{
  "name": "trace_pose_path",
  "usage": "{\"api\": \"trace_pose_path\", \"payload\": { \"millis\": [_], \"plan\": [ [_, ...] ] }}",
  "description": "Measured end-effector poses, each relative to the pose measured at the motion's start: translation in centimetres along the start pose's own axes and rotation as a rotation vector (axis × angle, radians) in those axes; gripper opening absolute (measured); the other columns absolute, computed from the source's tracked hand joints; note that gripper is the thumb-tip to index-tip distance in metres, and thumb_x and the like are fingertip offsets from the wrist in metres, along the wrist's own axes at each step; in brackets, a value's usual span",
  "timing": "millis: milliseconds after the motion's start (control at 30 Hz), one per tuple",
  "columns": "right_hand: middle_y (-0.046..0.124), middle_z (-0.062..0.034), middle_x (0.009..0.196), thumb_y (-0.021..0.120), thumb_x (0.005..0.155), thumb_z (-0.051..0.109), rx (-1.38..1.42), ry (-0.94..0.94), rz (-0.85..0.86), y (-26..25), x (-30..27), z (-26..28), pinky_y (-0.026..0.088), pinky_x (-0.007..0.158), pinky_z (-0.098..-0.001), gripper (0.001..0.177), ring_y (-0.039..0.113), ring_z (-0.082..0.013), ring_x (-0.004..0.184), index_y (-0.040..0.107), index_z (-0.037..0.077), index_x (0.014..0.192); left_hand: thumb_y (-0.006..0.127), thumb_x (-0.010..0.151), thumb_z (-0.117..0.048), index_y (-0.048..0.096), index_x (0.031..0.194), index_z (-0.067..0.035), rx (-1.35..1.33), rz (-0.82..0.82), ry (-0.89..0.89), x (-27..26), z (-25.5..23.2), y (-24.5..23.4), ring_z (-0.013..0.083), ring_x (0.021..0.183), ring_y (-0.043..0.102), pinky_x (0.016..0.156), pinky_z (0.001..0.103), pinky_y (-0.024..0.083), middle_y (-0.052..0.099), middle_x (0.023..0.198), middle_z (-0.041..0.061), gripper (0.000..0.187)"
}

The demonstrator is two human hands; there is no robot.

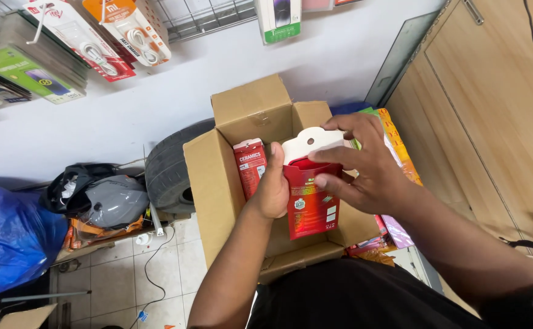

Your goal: Sorting and organizing screen protectors into a box in a store environment.

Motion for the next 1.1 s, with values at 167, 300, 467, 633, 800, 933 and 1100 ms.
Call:
{"api": "trace_pose_path", "payload": {
  "millis": [167,300,467,633,800,933,1100],
  "plan": [
    [0.051,-0.0135,0.136,0.081,0.089,0.018,0.059,0.192,-0.002,0.6,-1.4,-1.3,0.051,0.086,-0.0359,0.024,0.054,-0.0232,0.109,0.072,0.011,0.111,0.033,0.104,-0.075,0.038,0.158,0.0,0.016,0.022,0.014,0.0,1.0,-0.9,0.0316,0.134,0.058,0.116,0.047,0.048,0.057,0.147,0.02,0.092],
    [0.052,-0.0138,0.135,0.081,0.092,0.008,0.083,0.263,-0.065,-0.1,-1.2,-1.3,0.053,0.079,-0.0301,0.015,0.057,-0.0169,0.099,0.074,0.01,0.105,0.035,0.102,-0.076,0.039,0.157,0.001,0.037,-0.017,0.022,0.1,1.1,-1.3,0.0287,0.137,0.056,0.118,0.046,0.046,0.055,0.15,0.018,0.095],
    [0.053,-0.0156,0.133,0.082,0.088,0.009,0.019,0.128,-0.089,-0.8,-0.7,0.2,0.054,0.088,-0.0332,0.021,0.057,-0.029,0.118,0.074,0.009,0.107,0.037,0.1,-0.076,0.038,0.16,-0.005,0.071,0.043,0.066,0.1,-0.5,1.3,0.0266,0.136,0.057,0.117,0.045,0.047,0.056,0.148,0.017,0.093],
    [0.056,-0.0149,0.131,0.083,0.091,0.013,0.068,0.131,-0.22,-1.0,-1.7,-0.7,0.054,0.096,-0.036,0.034,0.061,-0.0263,0.119,0.062,0.003,0.115,0.035,0.102,-0.077,0.048,0.146,0.001,0.133,0.125,0.145,-0.2,-0.8,1.7,0.0229,0.141,0.057,0.123,0.04,0.045,0.058,0.151,0.014,0.091],
    [0.061,-0.0175,0.123,0.085,0.085,0.009,-0.035,0.106,-0.221,-0.8,-2.3,-0.2,0.055,0.096,-0.0369,0.041,0.064,-0.0255,0.114,0.065,0.005,0.121,0.067,0.104,-0.021,0.052,0.139,-0.007,0.347,-0.239,0.212,-0.3,-1.8,1.4,0.0163,0.108,0.066,0.092,0.032,0.055,0.069,0.114,0.011,0.04],
    [0.074,-0.0076,0.109,0.075,0.097,0.01,0.571,0.532,-0.198,2.0,-5.0,-3.3,0.058,0.085,-0.0264,0.035,0.07,-0.0105,0.098,0.06,0.002,0.127,0.069,0.106,-0.01,0.06,0.124,-0.001,0.597,-0.341,0.283,-0.5,-1.3,0.8,0.0093,0.104,0.064,0.091,0.026,0.055,0.069,0.113,0.006,0.022],
    [0.074,-0.0062,0.106,0.064,0.106,0.008,0.698,0.649,-0.214,3.5,-6.8,-5.5,0.053,0.084,-0.0233,0.017,0.066,-0.0077,0.096,0.065,-0.004,0.119,0.074,0.098,-0.014,0.066,0.117,-0.001,0.864,-0.446,0.275,-0.5,-1.5,1.7,0.0084,0.1,0.067,0.087,0.026,0.057,0.073,0.11,0.007,0.024]
  ]
}}
Point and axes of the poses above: each hand's wrist, its own x-axis towards the middle knuckle, its own y-axis out of the palm, z = x × y, the point moved 6 cm from there along x, towards the middle knuckle
